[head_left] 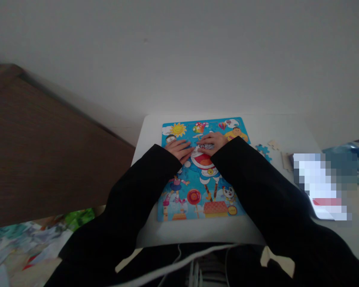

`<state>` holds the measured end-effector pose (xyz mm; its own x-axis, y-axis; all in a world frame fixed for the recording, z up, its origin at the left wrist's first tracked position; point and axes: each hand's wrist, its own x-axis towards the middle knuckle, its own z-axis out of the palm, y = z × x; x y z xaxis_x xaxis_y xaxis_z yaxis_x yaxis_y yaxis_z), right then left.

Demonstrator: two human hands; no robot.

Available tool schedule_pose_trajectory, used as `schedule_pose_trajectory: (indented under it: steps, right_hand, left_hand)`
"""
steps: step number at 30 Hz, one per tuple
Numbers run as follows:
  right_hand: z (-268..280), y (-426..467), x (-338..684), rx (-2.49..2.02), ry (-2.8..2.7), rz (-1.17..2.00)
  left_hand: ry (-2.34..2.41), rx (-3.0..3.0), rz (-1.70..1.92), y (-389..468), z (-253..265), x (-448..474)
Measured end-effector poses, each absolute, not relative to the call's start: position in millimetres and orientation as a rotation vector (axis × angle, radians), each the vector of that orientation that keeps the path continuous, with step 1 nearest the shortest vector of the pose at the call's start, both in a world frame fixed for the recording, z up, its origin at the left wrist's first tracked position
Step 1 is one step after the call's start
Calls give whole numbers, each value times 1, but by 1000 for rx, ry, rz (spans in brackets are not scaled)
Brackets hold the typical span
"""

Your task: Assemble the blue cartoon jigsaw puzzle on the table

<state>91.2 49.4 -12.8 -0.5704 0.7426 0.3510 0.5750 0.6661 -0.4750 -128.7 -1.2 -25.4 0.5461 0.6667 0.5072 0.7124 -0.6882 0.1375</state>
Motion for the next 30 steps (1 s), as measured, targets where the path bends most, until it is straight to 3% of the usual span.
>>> schedule_pose_trajectory:
  steps: [10,20,30]
  right_hand:
    - [-10,47,92,-986,-2258,433]
    - [-10,48,92,-964,-2358,417]
    - [-11,46,91,-984,-2324,395]
  left_hand:
    - [-1078,-2675,-805,4,-29,-134]
    - [-1388,-2725,-974,-10,-10,-124]
    - [-1388,-2643,-1059,-14,6,-121]
